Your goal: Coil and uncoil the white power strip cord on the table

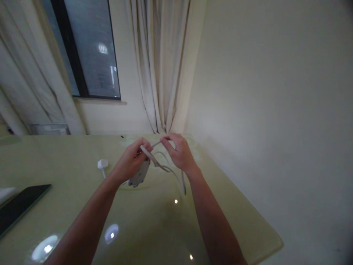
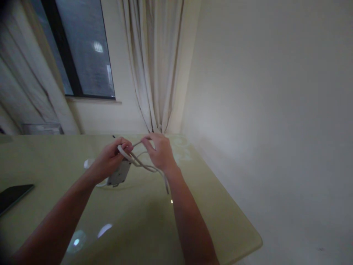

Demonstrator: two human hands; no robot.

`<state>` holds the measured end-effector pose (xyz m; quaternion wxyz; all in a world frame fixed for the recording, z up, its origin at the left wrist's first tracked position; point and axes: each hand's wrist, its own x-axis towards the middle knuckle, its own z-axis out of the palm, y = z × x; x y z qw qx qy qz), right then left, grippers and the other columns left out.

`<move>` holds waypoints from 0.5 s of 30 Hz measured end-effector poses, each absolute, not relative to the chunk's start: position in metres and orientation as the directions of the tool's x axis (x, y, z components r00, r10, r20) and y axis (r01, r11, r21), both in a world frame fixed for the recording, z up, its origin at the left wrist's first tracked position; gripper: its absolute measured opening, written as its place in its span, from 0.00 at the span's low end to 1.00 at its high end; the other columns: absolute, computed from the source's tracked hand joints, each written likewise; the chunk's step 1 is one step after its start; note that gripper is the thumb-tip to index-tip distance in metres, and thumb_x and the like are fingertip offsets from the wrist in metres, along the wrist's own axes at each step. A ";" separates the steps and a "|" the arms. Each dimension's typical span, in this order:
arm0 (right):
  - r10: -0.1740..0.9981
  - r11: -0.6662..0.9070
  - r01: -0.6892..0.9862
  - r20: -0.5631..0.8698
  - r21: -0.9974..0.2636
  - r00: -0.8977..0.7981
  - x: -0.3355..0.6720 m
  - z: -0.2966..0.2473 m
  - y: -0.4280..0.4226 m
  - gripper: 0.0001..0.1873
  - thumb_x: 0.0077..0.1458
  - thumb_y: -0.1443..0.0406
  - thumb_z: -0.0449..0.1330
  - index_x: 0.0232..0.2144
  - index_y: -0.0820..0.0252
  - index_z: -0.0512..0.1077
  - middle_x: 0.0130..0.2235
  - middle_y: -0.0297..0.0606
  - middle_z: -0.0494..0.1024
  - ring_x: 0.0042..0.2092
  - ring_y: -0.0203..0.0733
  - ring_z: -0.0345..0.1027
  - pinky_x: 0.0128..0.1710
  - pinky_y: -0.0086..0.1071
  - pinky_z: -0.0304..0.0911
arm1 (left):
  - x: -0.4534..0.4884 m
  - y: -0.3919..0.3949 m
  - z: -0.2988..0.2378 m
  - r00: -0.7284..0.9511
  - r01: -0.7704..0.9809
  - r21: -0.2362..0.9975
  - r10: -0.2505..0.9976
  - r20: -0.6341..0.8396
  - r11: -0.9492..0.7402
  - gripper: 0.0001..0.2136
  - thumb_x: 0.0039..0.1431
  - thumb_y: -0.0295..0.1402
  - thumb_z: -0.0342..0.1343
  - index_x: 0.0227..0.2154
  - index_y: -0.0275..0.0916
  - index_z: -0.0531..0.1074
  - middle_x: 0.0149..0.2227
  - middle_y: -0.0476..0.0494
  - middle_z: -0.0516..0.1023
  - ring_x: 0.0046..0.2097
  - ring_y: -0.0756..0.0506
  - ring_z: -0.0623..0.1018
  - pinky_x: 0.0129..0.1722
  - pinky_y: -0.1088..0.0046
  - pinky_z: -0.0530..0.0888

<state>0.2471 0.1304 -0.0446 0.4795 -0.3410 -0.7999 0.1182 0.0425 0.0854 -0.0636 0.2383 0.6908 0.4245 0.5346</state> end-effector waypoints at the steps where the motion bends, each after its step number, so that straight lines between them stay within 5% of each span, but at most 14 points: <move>1: 0.651 0.759 0.374 0.652 -0.533 -0.390 0.245 -0.044 0.127 0.19 0.70 0.50 0.57 0.36 0.56 0.77 0.38 0.37 0.79 0.42 0.41 0.71 0.45 0.33 0.62 | 0.043 0.084 -0.063 0.072 0.323 0.787 0.842 0.534 -0.526 0.16 0.66 0.46 0.58 0.30 0.42 0.63 0.27 0.52 0.69 0.28 0.50 0.69 0.27 0.74 0.67; 4: 0.706 0.695 0.239 0.583 -0.678 -0.401 0.242 -0.044 0.123 0.24 0.63 0.44 0.64 0.29 0.57 0.74 0.26 0.29 0.68 0.29 0.36 0.59 0.32 0.31 0.54 | 0.042 0.080 -0.059 0.062 0.252 0.809 0.843 0.535 -0.531 0.19 0.63 0.46 0.64 0.30 0.43 0.60 0.31 0.50 0.73 0.29 0.50 0.69 0.29 0.74 0.69; 9: 0.818 0.551 0.023 0.534 -0.834 -0.212 0.247 -0.041 0.126 0.29 0.52 0.40 0.71 0.24 0.56 0.69 0.22 0.24 0.55 0.25 0.33 0.45 0.26 0.33 0.41 | 0.036 0.077 -0.054 -0.004 0.167 0.842 0.853 0.522 -0.514 0.22 0.58 0.49 0.68 0.31 0.42 0.61 0.42 0.45 0.78 0.33 0.49 0.75 0.31 0.72 0.73; 15: 0.854 0.505 -0.290 0.422 -0.813 0.304 0.264 -0.032 0.139 0.31 0.52 0.37 0.68 0.25 0.54 0.65 0.22 0.22 0.53 0.23 0.32 0.41 0.22 0.32 0.41 | 0.016 0.095 -0.066 -0.154 0.208 0.880 0.875 0.460 -0.426 0.26 0.55 0.59 0.66 0.34 0.42 0.65 0.41 0.44 0.80 0.38 0.46 0.78 0.40 0.69 0.76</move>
